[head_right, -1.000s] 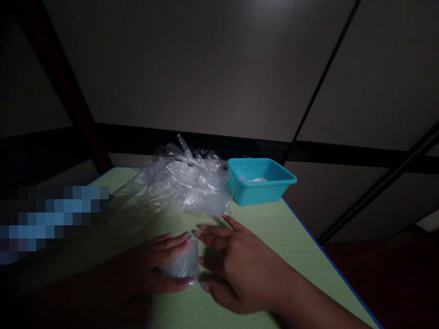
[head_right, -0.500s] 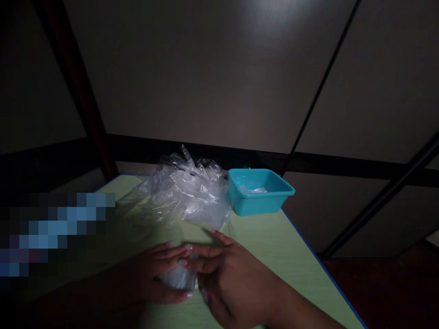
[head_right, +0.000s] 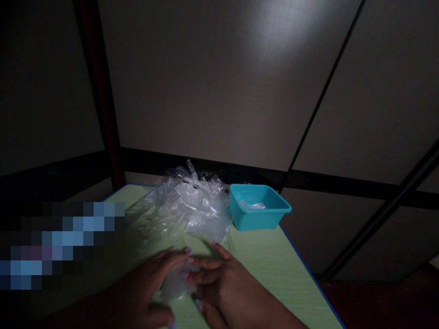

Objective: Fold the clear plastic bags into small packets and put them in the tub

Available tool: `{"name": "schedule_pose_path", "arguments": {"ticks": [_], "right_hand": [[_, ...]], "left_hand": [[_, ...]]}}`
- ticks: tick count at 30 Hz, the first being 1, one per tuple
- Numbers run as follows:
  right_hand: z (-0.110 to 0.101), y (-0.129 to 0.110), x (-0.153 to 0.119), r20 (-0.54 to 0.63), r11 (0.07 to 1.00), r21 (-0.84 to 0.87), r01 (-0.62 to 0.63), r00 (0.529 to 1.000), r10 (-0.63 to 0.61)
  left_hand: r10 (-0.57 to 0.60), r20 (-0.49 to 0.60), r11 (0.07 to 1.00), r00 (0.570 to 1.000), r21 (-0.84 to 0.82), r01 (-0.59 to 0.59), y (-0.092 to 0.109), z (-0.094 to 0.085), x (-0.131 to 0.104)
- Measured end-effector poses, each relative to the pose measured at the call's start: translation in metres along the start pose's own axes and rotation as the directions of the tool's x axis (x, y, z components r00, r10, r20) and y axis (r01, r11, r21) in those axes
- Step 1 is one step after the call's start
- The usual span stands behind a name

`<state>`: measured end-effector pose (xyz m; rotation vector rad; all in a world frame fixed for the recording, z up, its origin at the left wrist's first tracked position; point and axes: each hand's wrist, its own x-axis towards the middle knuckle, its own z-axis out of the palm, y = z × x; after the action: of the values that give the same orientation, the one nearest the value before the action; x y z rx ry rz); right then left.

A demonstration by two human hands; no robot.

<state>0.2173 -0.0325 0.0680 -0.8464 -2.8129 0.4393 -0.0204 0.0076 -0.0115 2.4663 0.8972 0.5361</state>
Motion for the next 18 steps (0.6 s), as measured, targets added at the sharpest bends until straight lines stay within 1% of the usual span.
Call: {"name": "schedule_pose_path", "arguments": {"ticks": [2,4,7,10,12,16,18], "right_hand": [[0.002,0.002,-0.001,-0.024,1.000,-0.022,-0.013,1.000,0.012],[0.005,0.006,-0.002,-0.054,0.999,-0.039,-0.025,0.998,0.023],[0.010,0.010,-0.003,-0.106,0.999,0.005,-0.041,0.994,0.041],[0.014,0.014,-0.002,-0.182,0.987,0.159,-0.035,0.981,0.064],[0.017,0.016,0.000,-0.250,0.953,0.301,0.010,0.966,0.069],[0.023,0.020,0.002,-0.372,0.823,0.557,0.113,0.919,0.126],[0.025,0.022,0.002,-0.389,0.763,0.636,0.116,0.902,0.187]], "left_hand": [[-0.002,-0.018,1.000,1.000,0.026,0.002,-0.002,0.006,0.003],[0.019,-0.059,0.999,0.998,0.044,-0.017,-0.006,0.011,0.004],[0.050,-0.085,0.998,0.995,0.043,-0.046,-0.011,0.014,0.003],[0.048,-0.080,0.999,0.996,-0.015,-0.050,-0.007,0.008,0.005],[0.027,-0.071,0.995,0.997,-0.094,-0.034,-0.001,0.002,0.008],[-0.059,-0.066,0.954,0.996,-0.298,0.037,0.010,-0.009,0.013],[-0.124,-0.048,0.894,0.991,-0.438,0.091,0.012,-0.009,0.014]]}}
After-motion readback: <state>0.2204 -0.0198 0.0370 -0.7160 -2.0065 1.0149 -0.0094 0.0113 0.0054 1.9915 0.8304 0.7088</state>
